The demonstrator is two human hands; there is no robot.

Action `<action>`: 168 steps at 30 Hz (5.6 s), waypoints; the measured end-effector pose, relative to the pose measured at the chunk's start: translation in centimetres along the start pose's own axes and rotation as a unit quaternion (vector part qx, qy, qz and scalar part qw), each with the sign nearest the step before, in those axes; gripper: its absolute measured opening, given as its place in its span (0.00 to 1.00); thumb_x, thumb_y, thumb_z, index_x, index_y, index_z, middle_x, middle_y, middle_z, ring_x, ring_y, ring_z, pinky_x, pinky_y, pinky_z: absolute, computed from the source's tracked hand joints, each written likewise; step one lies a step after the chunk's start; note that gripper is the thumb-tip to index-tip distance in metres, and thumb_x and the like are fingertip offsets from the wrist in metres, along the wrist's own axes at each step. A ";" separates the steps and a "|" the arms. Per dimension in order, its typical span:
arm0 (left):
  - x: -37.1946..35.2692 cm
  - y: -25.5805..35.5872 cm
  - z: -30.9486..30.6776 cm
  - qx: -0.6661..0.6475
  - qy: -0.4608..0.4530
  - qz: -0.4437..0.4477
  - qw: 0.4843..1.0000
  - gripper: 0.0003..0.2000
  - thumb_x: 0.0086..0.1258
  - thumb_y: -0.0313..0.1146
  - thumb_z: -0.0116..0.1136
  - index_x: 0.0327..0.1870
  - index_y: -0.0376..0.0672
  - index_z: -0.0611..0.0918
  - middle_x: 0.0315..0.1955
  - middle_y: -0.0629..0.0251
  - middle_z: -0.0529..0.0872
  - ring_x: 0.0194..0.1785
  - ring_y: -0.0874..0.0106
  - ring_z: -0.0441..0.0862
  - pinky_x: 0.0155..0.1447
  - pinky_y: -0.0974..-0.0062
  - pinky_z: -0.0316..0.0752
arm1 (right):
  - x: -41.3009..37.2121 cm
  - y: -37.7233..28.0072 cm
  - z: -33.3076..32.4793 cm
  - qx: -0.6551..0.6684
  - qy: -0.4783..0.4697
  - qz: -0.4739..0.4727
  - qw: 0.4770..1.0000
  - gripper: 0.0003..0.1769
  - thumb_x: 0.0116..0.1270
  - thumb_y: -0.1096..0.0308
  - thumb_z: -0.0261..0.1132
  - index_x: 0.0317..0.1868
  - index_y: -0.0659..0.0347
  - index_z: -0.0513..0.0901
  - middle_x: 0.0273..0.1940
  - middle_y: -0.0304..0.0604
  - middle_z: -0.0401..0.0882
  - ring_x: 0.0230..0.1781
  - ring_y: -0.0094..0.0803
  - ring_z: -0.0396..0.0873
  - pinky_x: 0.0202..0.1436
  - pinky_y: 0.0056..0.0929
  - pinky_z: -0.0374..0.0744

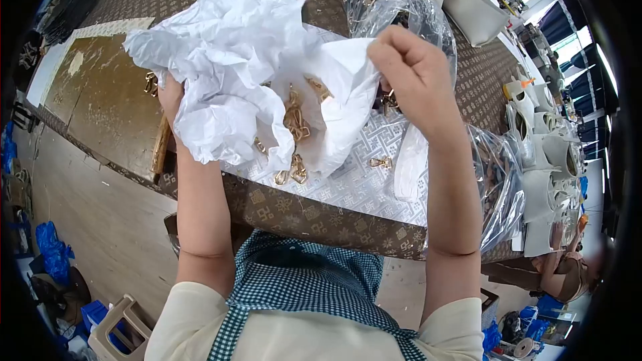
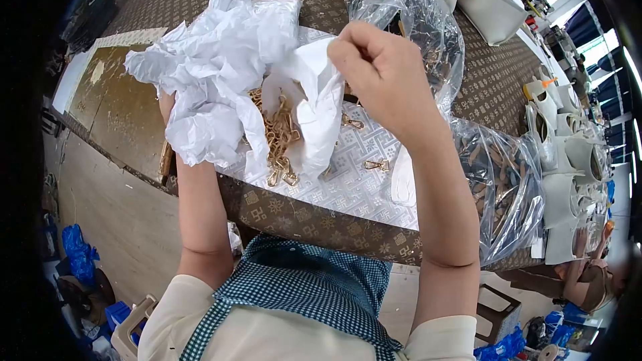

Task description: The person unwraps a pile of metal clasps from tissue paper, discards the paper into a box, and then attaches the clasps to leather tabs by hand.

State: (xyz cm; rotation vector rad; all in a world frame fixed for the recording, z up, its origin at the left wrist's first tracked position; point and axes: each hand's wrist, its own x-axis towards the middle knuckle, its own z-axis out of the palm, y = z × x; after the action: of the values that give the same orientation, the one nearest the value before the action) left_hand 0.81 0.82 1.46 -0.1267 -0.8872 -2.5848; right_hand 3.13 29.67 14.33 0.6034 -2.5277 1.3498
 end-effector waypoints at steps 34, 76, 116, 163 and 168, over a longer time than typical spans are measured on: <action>-2.4 -0.8 -0.6 0.300 -0.139 -0.045 0.943 0.23 0.76 0.39 0.52 0.66 0.37 0.69 0.57 0.54 0.78 0.56 0.65 0.80 0.60 0.69 0.78 | -11.0 8.1 -3.1 -0.009 0.209 0.202 0.957 0.16 0.70 0.63 0.65 0.52 0.65 0.82 0.45 0.42 0.86 0.43 0.27 0.81 0.50 0.26 0.78; -0.9 -1.3 -1.6 0.130 0.064 -0.022 0.989 0.27 0.72 0.39 0.54 0.72 0.44 0.66 0.60 0.51 0.78 0.56 0.56 0.83 0.55 0.57 0.84 | -15.7 4.3 1.4 -0.202 -0.004 0.219 0.954 0.31 0.54 0.53 0.74 0.56 0.56 0.76 0.48 0.44 0.77 0.50 0.44 0.78 0.45 0.40 0.78; -3.2 -0.4 4.4 -0.003 0.092 -0.099 0.991 0.29 0.76 0.55 0.48 0.71 0.47 0.67 0.65 0.55 0.74 0.67 0.54 0.73 0.68 0.50 0.73 | -3.8 0.2 -6.7 -0.057 0.184 -0.137 0.972 0.07 0.70 0.69 0.67 0.42 0.66 0.85 0.27 0.34 0.78 0.26 0.15 0.70 0.30 0.17 0.70; -3.5 -1.6 2.3 -0.022 -0.055 -0.176 0.983 0.27 0.73 0.55 0.52 0.63 0.43 0.72 0.55 0.57 0.80 0.56 0.60 0.81 0.56 0.59 0.82 | -1.0 -1.6 -6.4 -0.359 0.147 -0.215 0.896 0.07 0.64 0.65 0.67 0.42 0.56 0.86 0.33 0.39 0.82 0.31 0.40 0.82 0.36 0.34 0.79; -4.0 -2.3 3.1 -0.024 -0.097 -0.209 0.973 0.26 0.74 0.54 0.52 0.63 0.42 0.73 0.54 0.57 0.81 0.55 0.61 0.81 0.56 0.60 0.82 | 0.0 -2.6 -1.2 -0.157 0.217 -0.214 0.939 0.14 0.60 0.79 0.59 0.45 0.58 0.83 0.36 0.49 0.84 0.34 0.48 0.84 0.37 0.36 0.80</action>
State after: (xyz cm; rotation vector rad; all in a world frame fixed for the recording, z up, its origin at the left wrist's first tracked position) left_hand 3.42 5.73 1.82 -0.2305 -1.0120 -3.0280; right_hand 4.29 29.42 16.95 0.6520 -2.0378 0.7964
